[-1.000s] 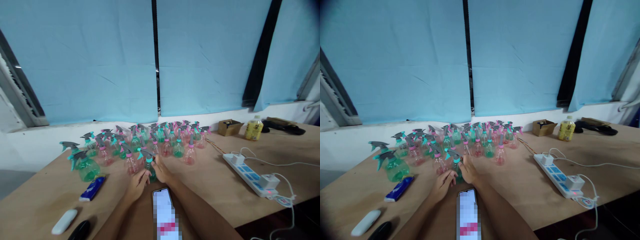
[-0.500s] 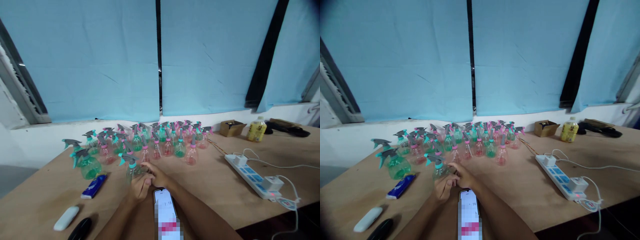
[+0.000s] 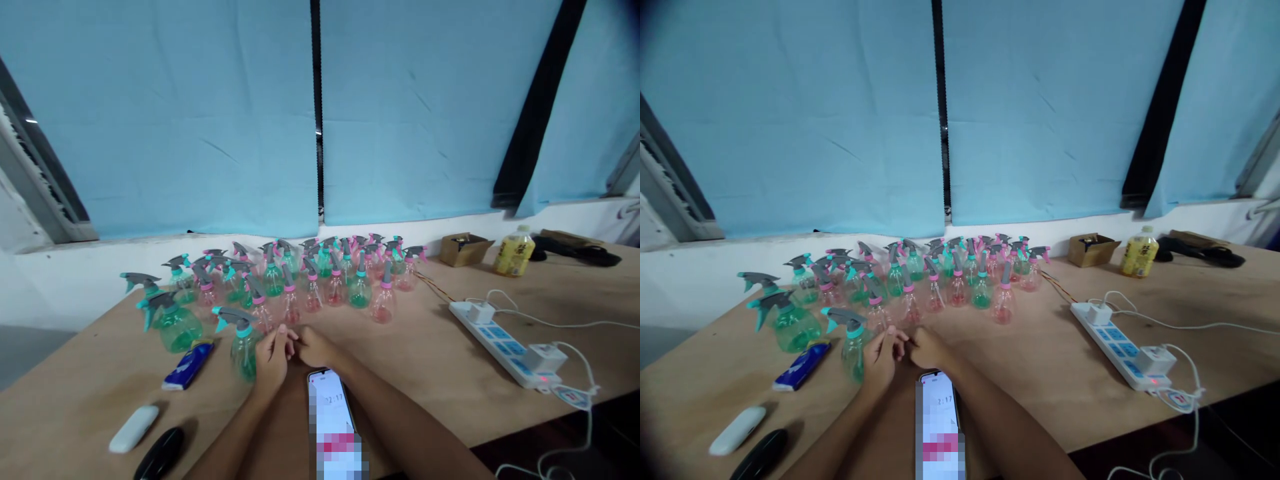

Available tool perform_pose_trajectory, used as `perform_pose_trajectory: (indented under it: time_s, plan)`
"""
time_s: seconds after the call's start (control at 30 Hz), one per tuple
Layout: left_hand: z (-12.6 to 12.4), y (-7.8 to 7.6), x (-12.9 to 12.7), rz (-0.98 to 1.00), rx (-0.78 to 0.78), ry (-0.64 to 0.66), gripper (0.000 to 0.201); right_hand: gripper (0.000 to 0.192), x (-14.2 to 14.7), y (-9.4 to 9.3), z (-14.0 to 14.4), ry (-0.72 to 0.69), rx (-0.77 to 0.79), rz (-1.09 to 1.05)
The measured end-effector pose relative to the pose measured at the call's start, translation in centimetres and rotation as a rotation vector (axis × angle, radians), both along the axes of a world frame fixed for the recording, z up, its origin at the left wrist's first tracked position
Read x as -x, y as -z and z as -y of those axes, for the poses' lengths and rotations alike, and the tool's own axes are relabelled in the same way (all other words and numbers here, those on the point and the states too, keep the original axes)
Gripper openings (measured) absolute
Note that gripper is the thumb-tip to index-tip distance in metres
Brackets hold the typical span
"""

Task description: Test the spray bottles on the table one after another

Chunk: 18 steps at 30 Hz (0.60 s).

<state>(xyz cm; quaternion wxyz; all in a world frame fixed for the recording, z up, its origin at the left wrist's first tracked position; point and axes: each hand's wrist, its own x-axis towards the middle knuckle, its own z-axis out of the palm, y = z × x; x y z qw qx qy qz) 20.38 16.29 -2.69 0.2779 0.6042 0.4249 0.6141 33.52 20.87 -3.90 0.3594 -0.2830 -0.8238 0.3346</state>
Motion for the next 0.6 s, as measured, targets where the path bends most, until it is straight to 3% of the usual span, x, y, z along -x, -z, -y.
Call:
perform_pose_trajectory:
  time_s: [0.2,0.37,0.47,0.6]
  plan:
    - [-1.1,-0.3,-0.1,0.292,0.146,-0.105,0.04,0.034,1.0,-3.6,-0.6,0.228,-0.165,-0.309]
    - [-2.3,0.1,0.4,0.478,0.159,-0.186,0.039,0.034,3.9,-6.7,-1.3,0.221,-0.295,-0.197]
    - [-2.8,0.3,0.6,0.601,0.184,-0.201,0.034,0.038,5.5,-7.1,-2.0,0.161,-0.264,-0.114]
    - [-3.1,0.3,0.8,0.659,0.188,-0.203,0.033,0.041,6.1,-6.7,-2.5,0.181,-0.281,-0.134]
